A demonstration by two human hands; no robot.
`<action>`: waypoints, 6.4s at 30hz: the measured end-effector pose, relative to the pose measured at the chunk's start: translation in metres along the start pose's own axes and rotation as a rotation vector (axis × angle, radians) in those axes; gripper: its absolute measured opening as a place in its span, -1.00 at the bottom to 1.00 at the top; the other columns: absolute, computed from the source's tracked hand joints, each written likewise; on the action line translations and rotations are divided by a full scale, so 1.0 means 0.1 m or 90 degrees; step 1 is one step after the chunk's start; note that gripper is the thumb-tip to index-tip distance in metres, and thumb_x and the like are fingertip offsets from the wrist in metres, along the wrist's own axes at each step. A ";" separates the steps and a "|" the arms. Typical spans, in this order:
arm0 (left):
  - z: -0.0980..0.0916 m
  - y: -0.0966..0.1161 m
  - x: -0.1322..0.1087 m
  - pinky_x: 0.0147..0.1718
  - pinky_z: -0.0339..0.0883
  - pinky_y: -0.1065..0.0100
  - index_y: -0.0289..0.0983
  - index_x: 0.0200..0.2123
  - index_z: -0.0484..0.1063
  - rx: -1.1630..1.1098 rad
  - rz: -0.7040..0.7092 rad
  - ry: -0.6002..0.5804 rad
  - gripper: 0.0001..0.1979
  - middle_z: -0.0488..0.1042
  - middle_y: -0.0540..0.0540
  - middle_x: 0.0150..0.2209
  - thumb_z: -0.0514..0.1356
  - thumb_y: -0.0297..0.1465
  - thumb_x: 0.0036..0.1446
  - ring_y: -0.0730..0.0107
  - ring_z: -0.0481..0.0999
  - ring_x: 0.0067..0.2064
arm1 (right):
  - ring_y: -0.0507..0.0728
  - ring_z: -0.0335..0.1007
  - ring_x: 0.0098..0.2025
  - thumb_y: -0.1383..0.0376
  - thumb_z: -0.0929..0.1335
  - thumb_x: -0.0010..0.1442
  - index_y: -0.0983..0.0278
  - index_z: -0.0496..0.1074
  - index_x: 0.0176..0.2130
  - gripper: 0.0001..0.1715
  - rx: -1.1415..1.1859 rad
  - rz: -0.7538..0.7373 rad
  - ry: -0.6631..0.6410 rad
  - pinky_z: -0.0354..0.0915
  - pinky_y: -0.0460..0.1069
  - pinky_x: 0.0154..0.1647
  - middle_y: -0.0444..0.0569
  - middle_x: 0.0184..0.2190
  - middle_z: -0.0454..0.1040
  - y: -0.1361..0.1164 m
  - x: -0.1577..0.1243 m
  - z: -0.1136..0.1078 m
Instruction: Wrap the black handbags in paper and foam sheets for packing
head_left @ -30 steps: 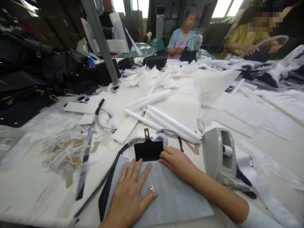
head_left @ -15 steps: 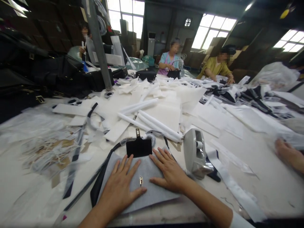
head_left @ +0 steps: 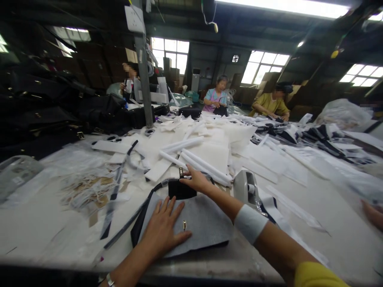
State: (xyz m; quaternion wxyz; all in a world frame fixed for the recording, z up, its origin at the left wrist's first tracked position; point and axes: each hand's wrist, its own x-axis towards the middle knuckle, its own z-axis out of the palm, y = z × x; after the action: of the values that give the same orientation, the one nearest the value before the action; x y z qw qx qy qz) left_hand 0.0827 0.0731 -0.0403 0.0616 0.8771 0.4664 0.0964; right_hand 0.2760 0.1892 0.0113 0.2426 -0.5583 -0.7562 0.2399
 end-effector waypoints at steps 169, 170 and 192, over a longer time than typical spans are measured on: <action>-0.55 0.09 1.08 -0.47 0.41 0.42 -0.34 -0.26 0.49 -0.173 0.267 -0.524 -0.84 0.51 0.03 -0.45 0.18 -0.36 0.29 0.52 0.48 -0.50 | 0.33 0.36 0.04 0.21 0.65 -0.21 0.14 -0.31 0.43 0.57 0.196 -0.098 -0.090 0.29 0.15 0.06 0.18 0.14 0.24 0.22 -1.18 0.38; -0.53 0.08 1.08 -0.47 0.43 0.41 -0.35 -0.26 0.48 -0.171 0.265 -0.529 -0.82 0.50 0.04 -0.44 0.17 -0.33 0.30 0.52 0.47 -0.50 | 0.33 0.36 0.04 0.20 0.64 -0.20 0.14 -0.31 0.43 0.56 0.194 -0.097 -0.089 0.30 0.15 0.05 0.19 0.14 0.24 0.23 -1.18 0.38; -0.48 -0.02 0.76 -0.23 0.38 0.27 -0.27 -0.13 0.37 0.018 0.334 -0.361 -0.86 0.44 -0.17 -0.07 0.06 -0.48 0.28 0.23 0.50 -0.17 | 0.25 0.38 -0.01 0.19 0.60 -0.09 0.11 -0.23 0.42 0.40 0.202 -0.129 -0.070 0.31 0.11 0.04 0.16 0.17 0.22 0.28 -1.22 0.44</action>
State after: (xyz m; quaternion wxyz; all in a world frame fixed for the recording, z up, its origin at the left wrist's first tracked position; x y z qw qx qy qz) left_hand 0.1121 0.1378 0.0143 0.1490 0.9593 0.1920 -0.1440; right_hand 0.2998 0.0755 -0.0516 0.3087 -0.4201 -0.7733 0.3608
